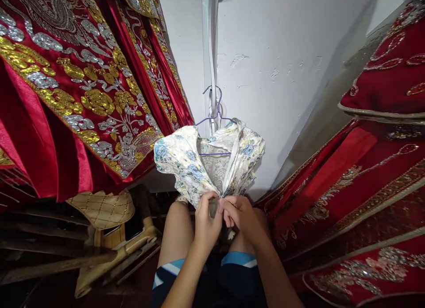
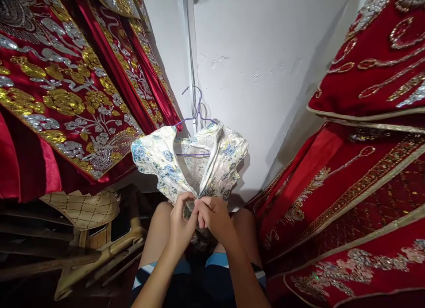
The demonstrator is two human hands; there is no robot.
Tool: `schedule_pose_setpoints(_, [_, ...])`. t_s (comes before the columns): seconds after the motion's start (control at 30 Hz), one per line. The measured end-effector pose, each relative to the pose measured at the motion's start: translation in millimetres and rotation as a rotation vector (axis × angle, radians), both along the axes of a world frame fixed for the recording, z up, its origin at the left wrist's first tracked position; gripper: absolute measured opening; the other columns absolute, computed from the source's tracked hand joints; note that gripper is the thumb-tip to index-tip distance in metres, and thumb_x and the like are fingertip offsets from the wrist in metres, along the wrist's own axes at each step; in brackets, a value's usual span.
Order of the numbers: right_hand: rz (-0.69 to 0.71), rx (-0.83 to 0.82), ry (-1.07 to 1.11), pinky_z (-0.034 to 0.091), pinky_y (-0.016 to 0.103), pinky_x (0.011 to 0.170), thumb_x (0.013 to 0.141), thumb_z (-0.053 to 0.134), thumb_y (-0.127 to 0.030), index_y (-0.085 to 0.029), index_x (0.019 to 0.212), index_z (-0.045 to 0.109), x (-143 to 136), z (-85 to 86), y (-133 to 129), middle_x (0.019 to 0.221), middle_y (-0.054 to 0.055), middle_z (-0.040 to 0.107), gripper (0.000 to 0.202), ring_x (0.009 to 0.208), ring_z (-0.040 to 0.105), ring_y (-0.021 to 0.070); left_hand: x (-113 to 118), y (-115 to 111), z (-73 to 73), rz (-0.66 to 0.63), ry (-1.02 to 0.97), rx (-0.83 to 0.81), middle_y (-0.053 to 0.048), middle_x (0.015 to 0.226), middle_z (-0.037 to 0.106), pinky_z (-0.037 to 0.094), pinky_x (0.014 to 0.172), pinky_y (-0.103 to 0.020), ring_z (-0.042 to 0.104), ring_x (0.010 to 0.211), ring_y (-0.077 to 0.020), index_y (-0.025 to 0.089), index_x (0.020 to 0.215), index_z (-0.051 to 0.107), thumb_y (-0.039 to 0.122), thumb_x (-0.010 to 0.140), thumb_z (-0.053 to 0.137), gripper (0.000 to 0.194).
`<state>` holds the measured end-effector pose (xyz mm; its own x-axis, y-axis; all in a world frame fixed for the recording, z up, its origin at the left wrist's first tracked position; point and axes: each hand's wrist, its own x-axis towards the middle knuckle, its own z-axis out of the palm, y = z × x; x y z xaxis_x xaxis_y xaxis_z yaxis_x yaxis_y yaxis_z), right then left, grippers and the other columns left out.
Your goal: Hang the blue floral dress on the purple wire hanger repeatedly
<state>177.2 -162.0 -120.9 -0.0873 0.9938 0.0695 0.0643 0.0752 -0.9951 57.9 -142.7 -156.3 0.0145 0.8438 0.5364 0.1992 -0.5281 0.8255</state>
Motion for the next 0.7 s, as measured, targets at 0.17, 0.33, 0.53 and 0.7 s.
schedule_pose_setpoints(0.17, [0.014,-0.066,0.117,0.032,0.023,0.039,0.086,0.059,-0.04,-0.018,0.065,0.068,13,15.9,19,0.04,-0.003,0.053,0.032,0.034,0.04,0.0092,0,3,-4.6,0.019,0.036,0.014,-0.005,0.089,0.065,0.046,0.078,-0.029,0.062,0.084,-0.0202,0.022,0.096,0.06,0.019,0.092,0.055,0.007])
schedule_pose_setpoints(0.33, [-0.053,-0.042,0.475,0.026,0.017,0.033,0.081,0.071,-0.031,-0.015,0.07,0.067,34,68.9,87,0.049,-0.004,0.054,0.02,0.037,0.038,0.0043,-6,13,-6.7,-0.046,0.151,0.005,-0.007,0.091,0.067,0.046,0.081,-0.03,0.064,0.089,-0.0226,0.021,0.091,0.061,0.021,0.093,0.054,0.007])
schedule_pose_setpoints(0.53, [-0.012,-0.066,0.775,0.018,0.012,0.032,0.087,0.053,-0.009,-0.013,0.072,0.06,34,136.2,128,0.047,-0.009,0.045,0.018,0.034,0.028,0.0001,-29,27,-16.6,-0.073,0.292,-0.01,-0.006,0.086,0.065,0.047,0.077,-0.03,0.063,0.082,-0.0215,0.021,0.091,0.061,0.023,0.095,0.051,0.011])
schedule_pose_setpoints(0.7, [0.006,0.046,0.638,0.025,0.014,0.035,0.088,0.059,-0.024,-0.014,0.074,0.063,18,119.7,116,0.046,-0.007,0.048,0.018,0.036,0.037,0.003,-43,14,17.9,-0.095,0.322,0.047,-0.007,0.091,0.069,0.05,0.078,-0.031,0.066,0.089,-0.0221,0.021,0.094,0.066,0.022,0.097,0.053,0.013])
